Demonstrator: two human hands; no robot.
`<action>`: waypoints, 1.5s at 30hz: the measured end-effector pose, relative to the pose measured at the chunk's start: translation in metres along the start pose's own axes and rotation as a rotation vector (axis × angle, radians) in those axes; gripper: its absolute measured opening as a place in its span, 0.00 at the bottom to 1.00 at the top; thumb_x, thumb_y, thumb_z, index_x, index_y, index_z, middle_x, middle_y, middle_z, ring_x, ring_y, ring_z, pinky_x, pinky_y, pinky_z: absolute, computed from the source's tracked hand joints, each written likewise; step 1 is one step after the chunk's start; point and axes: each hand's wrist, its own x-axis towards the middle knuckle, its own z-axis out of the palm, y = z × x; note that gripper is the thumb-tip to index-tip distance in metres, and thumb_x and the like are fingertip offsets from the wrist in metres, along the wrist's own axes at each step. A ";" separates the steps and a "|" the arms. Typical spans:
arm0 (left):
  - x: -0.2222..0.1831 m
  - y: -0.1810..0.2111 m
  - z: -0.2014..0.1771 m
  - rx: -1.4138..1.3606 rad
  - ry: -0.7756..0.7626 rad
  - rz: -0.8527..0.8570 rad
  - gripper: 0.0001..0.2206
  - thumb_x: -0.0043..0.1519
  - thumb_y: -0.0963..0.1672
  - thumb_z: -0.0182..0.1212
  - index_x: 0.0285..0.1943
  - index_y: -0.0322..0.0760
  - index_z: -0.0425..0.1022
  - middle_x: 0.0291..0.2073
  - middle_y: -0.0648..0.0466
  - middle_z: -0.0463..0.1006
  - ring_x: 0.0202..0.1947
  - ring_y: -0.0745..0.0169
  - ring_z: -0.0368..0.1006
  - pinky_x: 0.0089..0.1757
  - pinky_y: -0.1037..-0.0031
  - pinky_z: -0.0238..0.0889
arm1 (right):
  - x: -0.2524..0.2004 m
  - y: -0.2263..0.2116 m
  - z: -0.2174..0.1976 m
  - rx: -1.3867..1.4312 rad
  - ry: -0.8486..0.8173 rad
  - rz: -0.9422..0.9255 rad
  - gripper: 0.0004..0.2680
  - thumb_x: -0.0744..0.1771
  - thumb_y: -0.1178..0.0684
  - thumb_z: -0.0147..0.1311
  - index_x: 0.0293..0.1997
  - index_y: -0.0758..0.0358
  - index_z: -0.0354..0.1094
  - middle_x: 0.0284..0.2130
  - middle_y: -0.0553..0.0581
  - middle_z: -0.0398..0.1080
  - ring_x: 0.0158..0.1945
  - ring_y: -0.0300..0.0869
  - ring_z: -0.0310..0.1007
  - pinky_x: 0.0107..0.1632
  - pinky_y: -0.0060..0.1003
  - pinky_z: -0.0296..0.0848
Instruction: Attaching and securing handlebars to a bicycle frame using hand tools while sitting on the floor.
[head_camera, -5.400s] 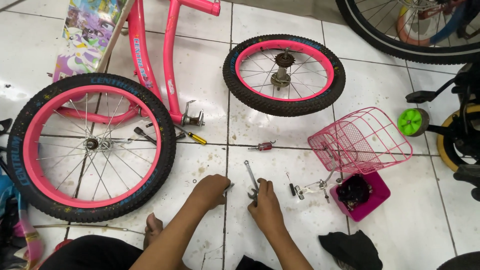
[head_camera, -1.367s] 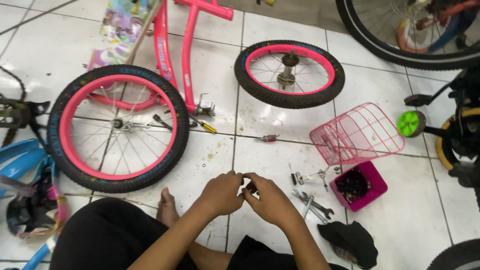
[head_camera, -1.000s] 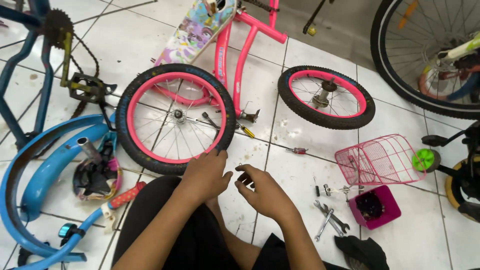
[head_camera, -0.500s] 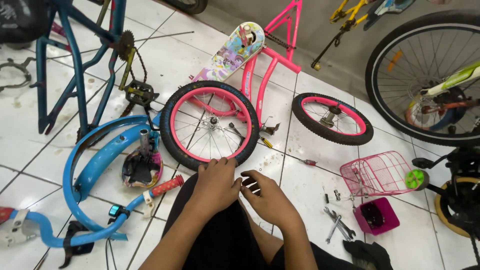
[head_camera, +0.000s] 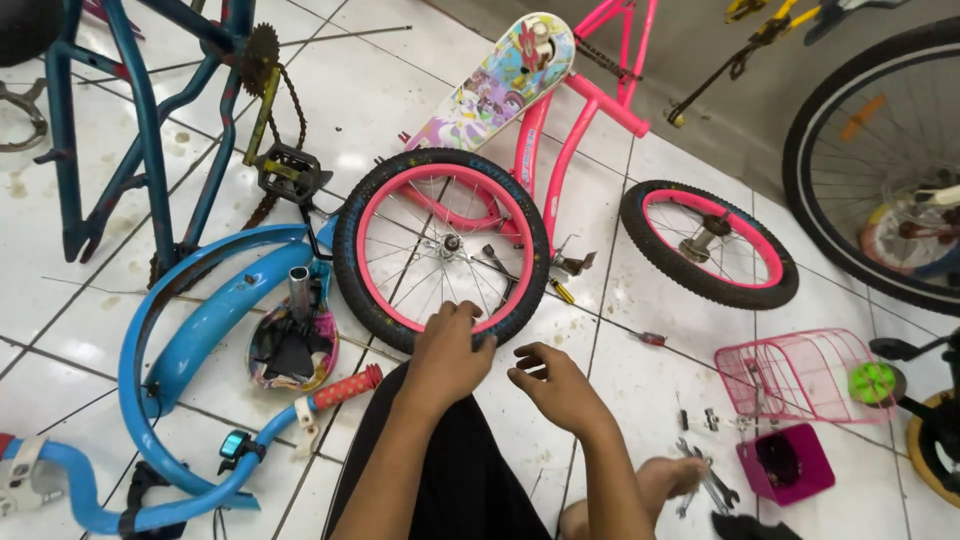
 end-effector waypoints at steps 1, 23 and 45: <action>0.019 -0.009 0.005 -0.003 0.003 -0.012 0.21 0.62 0.44 0.58 0.61 0.24 0.69 0.51 0.32 0.74 0.57 0.28 0.69 0.55 0.41 0.59 | 0.019 0.012 0.003 -0.004 -0.012 -0.001 0.18 0.67 0.49 0.56 0.64 0.65 0.67 0.55 0.71 0.74 0.61 0.60 0.74 0.58 0.54 0.75; 0.202 -0.054 0.024 -0.193 0.210 -0.336 0.30 0.63 0.50 0.57 0.75 0.39 0.56 0.63 0.52 0.62 0.41 0.57 0.78 0.46 0.60 0.71 | 0.241 0.034 0.025 0.880 0.552 0.342 0.16 0.60 0.60 0.61 0.52 0.63 0.69 0.36 0.57 0.75 0.37 0.46 0.72 0.44 0.37 0.73; 0.188 -0.067 0.016 -0.379 0.674 -0.079 0.11 0.66 0.46 0.59 0.52 0.36 0.72 0.42 0.56 0.71 0.34 0.66 0.68 0.34 0.75 0.64 | 0.235 0.104 0.012 0.855 0.284 -0.004 0.18 0.63 0.58 0.43 0.57 0.66 0.72 0.49 0.61 0.76 0.51 0.47 0.76 0.56 0.39 0.75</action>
